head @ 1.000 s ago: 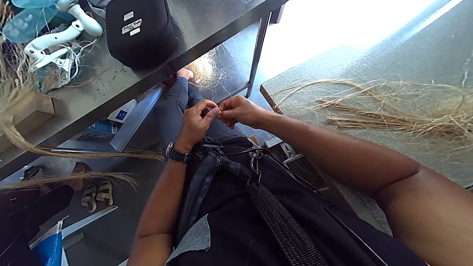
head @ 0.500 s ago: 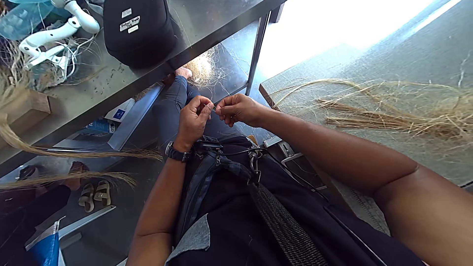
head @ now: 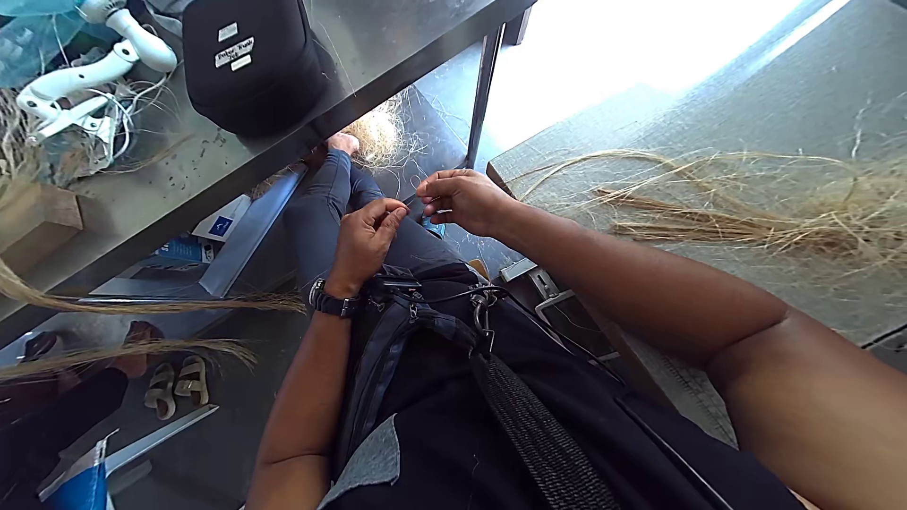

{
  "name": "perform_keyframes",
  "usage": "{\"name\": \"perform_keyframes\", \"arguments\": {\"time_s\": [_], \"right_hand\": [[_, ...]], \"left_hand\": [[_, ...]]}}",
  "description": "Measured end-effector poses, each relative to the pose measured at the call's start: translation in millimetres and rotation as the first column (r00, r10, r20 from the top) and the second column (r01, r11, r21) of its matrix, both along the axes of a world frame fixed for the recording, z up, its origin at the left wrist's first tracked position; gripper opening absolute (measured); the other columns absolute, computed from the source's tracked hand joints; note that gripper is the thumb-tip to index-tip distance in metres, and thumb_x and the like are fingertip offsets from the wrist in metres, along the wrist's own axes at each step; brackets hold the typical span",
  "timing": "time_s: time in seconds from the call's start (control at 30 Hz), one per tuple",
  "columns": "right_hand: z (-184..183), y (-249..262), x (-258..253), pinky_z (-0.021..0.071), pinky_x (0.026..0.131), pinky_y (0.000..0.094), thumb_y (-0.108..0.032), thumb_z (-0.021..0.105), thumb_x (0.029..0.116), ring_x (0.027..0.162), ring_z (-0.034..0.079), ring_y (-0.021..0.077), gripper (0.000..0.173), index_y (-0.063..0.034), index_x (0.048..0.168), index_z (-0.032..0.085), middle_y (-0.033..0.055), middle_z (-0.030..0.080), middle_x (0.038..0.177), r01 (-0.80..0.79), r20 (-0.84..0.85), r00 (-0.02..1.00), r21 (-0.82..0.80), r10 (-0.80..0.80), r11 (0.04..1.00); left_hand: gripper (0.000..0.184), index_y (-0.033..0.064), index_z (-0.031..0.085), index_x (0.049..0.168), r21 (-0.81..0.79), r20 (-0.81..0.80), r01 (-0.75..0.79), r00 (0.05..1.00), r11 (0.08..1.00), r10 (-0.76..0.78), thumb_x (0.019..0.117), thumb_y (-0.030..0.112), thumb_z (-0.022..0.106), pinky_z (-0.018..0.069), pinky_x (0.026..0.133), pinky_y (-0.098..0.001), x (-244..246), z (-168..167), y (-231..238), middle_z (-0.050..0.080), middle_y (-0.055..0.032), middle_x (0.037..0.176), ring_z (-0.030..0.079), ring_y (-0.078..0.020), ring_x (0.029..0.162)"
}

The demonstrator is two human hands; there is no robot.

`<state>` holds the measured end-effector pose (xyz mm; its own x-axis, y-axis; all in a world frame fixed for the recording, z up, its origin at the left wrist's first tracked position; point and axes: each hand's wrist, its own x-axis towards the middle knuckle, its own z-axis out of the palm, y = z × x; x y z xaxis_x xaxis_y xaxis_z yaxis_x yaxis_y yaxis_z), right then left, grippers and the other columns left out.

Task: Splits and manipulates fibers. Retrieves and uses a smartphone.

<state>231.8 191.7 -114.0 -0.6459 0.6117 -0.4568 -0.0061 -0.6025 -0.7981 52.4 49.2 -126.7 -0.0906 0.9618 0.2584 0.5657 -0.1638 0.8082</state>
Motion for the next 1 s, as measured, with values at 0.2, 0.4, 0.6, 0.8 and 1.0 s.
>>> {"name": "perform_keyframes", "arguments": {"time_s": [0.2,0.4,0.6,0.8,1.0], "right_hand": [[-2,1,0,0.0572,0.064,0.0312,-0.011,0.057,0.1032,0.068,0.063,0.0143,0.010,-0.0082,0.096,0.063,0.0023,0.062,0.080,0.024,-0.077,0.997,0.017,-0.023,1.000],[-1,-5,1,0.0581,0.064,0.0304,-0.012,0.054,0.1056,0.068,0.065,0.0139,0.012,-0.0073,0.097,0.062,0.0043,0.066,0.084,-0.086,-0.221,0.971,0.051,0.095,0.995],[-4,-6,1,0.0582,0.062,0.0303,-0.012,0.054,0.1061,0.067,0.065,0.0143,0.012,-0.0059,0.099,0.062,0.0055,0.067,0.086,-0.098,-0.221,0.969,0.060,0.109,0.993],[-3,-10,-1,0.0569,0.060,0.0287,-0.010,0.055,0.1055,0.066,0.064,0.0140,0.010,-0.0038,0.101,0.061,0.0063,0.066,0.087,-0.106,-0.105,0.987,0.131,0.121,0.986],[-7,-11,-2,0.0569,0.060,0.0298,-0.009,0.057,0.1046,0.067,0.065,0.0152,0.009,-0.0025,0.100,0.061,0.0074,0.066,0.086,-0.125,-0.069,0.987,0.204,0.142,0.971]], "left_hand": [[0.020,0.0102,0.069,0.115,0.167,-0.100,-0.295,0.944,0.941,0.314,0.1064,0.024,0.057,0.0507,0.054,-0.0282,-6,-2,0,0.066,-0.0050,0.083,0.057,-0.0123,0.060],[0.023,0.0130,0.065,0.118,0.205,0.036,-0.406,0.913,0.891,0.407,0.1083,0.029,0.053,0.0439,0.046,-0.0233,-9,-7,1,0.058,-0.0028,0.079,0.050,-0.0102,0.053],[0.017,0.0108,0.070,0.113,0.066,0.002,-0.102,0.995,0.993,0.102,0.1055,0.021,0.058,0.0448,0.047,-0.0241,4,-3,4,0.062,-0.0029,0.076,0.051,-0.0105,0.052],[0.016,0.0115,0.071,0.113,0.108,-0.059,-0.065,0.996,0.992,0.072,0.1035,0.020,0.061,0.0410,0.044,-0.0231,7,-4,6,0.061,-0.0015,0.072,0.047,-0.0092,0.049],[0.019,0.0085,0.072,0.107,0.157,-0.087,-0.068,0.993,0.985,0.083,0.1057,0.021,0.058,0.0459,0.050,-0.0217,5,-5,7,0.064,-0.0014,0.078,0.053,-0.0072,0.055]]}}
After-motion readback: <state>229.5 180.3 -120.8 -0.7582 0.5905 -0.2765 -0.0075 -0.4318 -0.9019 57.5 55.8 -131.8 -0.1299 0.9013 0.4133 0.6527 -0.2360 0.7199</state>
